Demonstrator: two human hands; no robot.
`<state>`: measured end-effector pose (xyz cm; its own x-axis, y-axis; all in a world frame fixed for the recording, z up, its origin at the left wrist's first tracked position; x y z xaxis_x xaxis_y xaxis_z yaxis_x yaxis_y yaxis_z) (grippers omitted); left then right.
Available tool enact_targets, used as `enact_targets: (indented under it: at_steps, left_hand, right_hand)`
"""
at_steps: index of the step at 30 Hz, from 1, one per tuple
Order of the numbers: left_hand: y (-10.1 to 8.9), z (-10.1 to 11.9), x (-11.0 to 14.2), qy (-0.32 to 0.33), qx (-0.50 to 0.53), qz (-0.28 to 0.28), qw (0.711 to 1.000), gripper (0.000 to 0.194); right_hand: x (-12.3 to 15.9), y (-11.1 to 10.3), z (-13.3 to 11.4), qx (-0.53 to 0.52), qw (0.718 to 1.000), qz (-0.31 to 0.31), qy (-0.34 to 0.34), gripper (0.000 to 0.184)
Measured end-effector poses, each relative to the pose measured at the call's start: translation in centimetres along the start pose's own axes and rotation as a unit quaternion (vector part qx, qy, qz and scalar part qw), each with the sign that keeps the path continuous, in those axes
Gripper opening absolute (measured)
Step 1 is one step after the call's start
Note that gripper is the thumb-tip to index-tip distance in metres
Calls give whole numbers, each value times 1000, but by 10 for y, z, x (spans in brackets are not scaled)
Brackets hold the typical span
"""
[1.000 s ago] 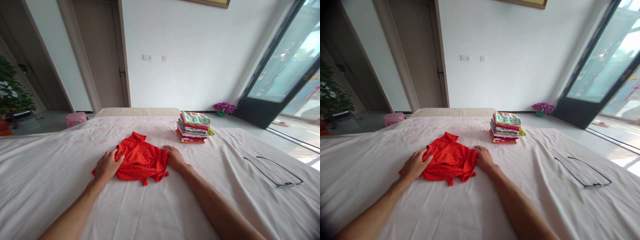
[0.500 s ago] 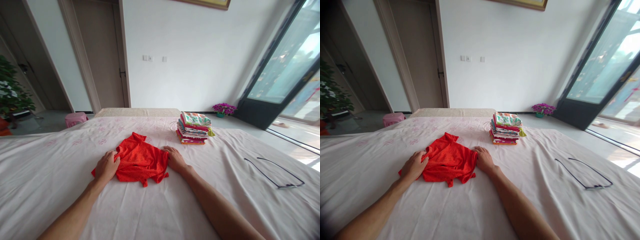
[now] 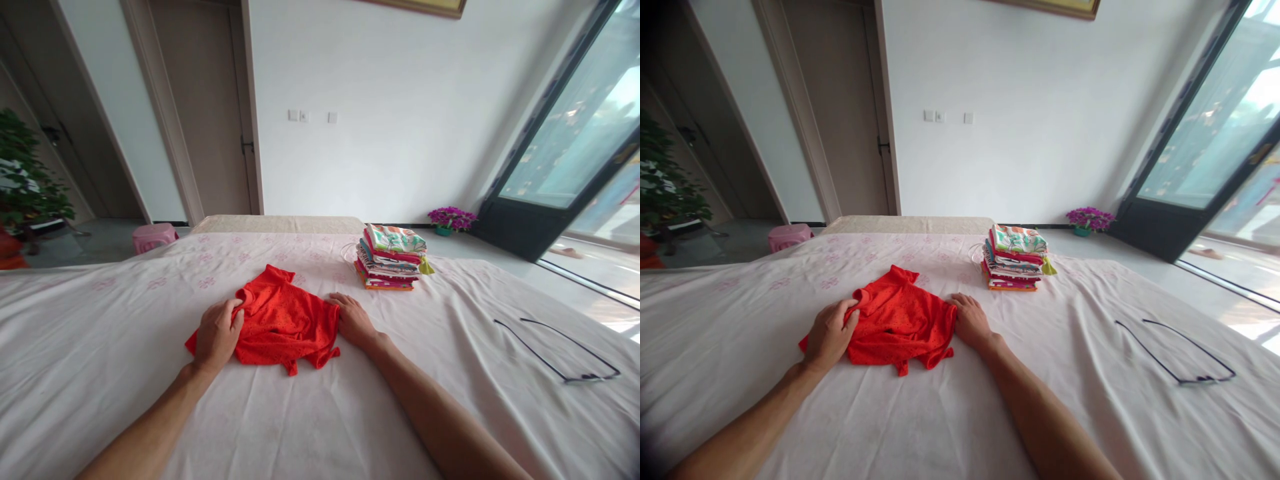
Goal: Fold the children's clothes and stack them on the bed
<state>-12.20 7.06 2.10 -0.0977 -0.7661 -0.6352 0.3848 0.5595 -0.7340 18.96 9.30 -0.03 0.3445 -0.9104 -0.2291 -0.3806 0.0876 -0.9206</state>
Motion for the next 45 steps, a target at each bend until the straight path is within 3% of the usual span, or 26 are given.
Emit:
enact_targets:
  at_steps: [4, 8, 16, 20, 25, 31, 35, 40, 45]
  left_hand:
    - [6, 4, 5, 1, 41, -5, 999, 24]
    - [0, 19, 6, 61, 96, 7, 993, 21]
    - [-18, 94, 23, 271, 144, -19, 951, 39]
    - [-14, 123, 35, 325, 156, -80, 929, 39]
    - [-29, 144, 43, 366, 185, -65, 910, 30]
    - [-23, 169, 57, 411, 183, -96, 888, 27]
    - [-18, 171, 58, 413, 191, -101, 885, 26]
    - [-19, 173, 60, 426, 199, -110, 876, 29]
    - [-23, 175, 60, 428, 200, -107, 875, 31]
  right_hand:
    - [0, -1, -1, -2, 1000, 3, -5, 40]
    - [0, 0, 0, -3, 1000, 3, -4, 41]
    - [-2, 0, 1, -15, 1000, 17, -14, 41]
    - [0, -4, -3, -46, 998, 33, -33, 40]
    - [2, -13, -2, -99, 991, 74, -42, 40]
    - [12, -32, -32, -105, 973, 145, -149, 38]
    - [19, -31, -72, -109, 961, 112, -227, 39]
    - [17, -14, -107, -109, 959, 27, -260, 47]
    - [14, 3, -113, -91, 958, -18, -271, 21]
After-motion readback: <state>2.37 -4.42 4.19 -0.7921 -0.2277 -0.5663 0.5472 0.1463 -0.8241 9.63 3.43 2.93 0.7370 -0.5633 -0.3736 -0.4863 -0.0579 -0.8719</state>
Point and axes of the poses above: each hand's wrist, its own x-axis away from the middle knuckle, its own y-axis out of the palm, z = x × y, the point moved 10 cm from there along -x, towards the middle knuckle, and after that the axes turned 3 degrees about -z, right-handed, at the moved point
